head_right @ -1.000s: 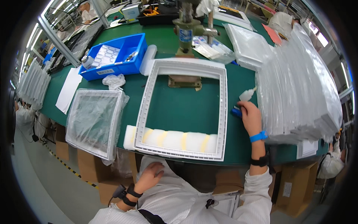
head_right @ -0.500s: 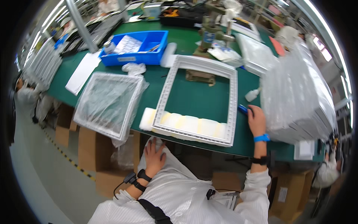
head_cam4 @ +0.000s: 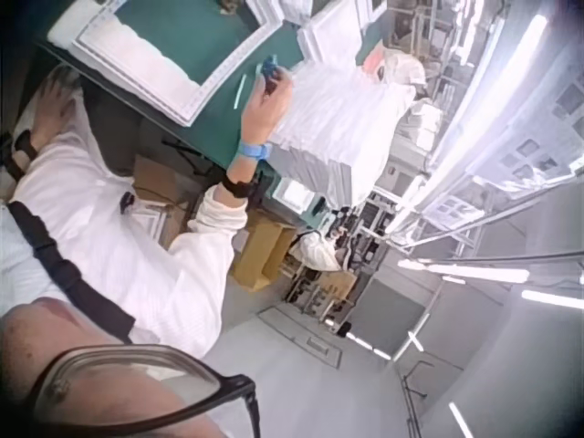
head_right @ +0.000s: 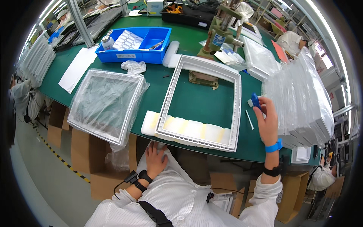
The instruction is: The recorder is assembling white plastic frames, marking them with a blue tool, and packaging them into plastic bags and boxes in a factory environment.
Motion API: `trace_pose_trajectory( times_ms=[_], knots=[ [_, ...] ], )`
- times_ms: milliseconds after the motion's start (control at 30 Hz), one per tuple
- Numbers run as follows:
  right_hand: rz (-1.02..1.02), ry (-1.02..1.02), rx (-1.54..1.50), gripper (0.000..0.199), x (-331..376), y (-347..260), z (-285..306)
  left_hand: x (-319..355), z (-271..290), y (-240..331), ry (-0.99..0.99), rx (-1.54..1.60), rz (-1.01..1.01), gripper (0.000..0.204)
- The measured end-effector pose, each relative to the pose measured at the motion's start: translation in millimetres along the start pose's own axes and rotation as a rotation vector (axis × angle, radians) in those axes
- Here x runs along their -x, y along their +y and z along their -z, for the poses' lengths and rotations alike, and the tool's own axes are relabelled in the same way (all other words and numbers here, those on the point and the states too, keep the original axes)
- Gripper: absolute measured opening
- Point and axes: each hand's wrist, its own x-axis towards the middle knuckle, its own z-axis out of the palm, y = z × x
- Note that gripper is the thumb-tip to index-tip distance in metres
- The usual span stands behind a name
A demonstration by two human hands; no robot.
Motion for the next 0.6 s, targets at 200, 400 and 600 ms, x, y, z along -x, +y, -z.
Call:
trace_pose_trajectory(
  times_ms=[200,400,600],
  knots=[
    [0.157,-0.624,-0.11,0.029,-66,-59,-68,1,1,-1,0.003,0.011,0.076,0.041],
    [0.327,-0.867,-0.105,0.03,-99,-58,-157,-19,-16,-5,-0.013,-0.027,0.099,0.043],
    [0.316,-0.929,-0.126,0.03,-107,-57,-176,-33,-19,-1,-0.11,0.191,0.228,0.045]
  ],
)
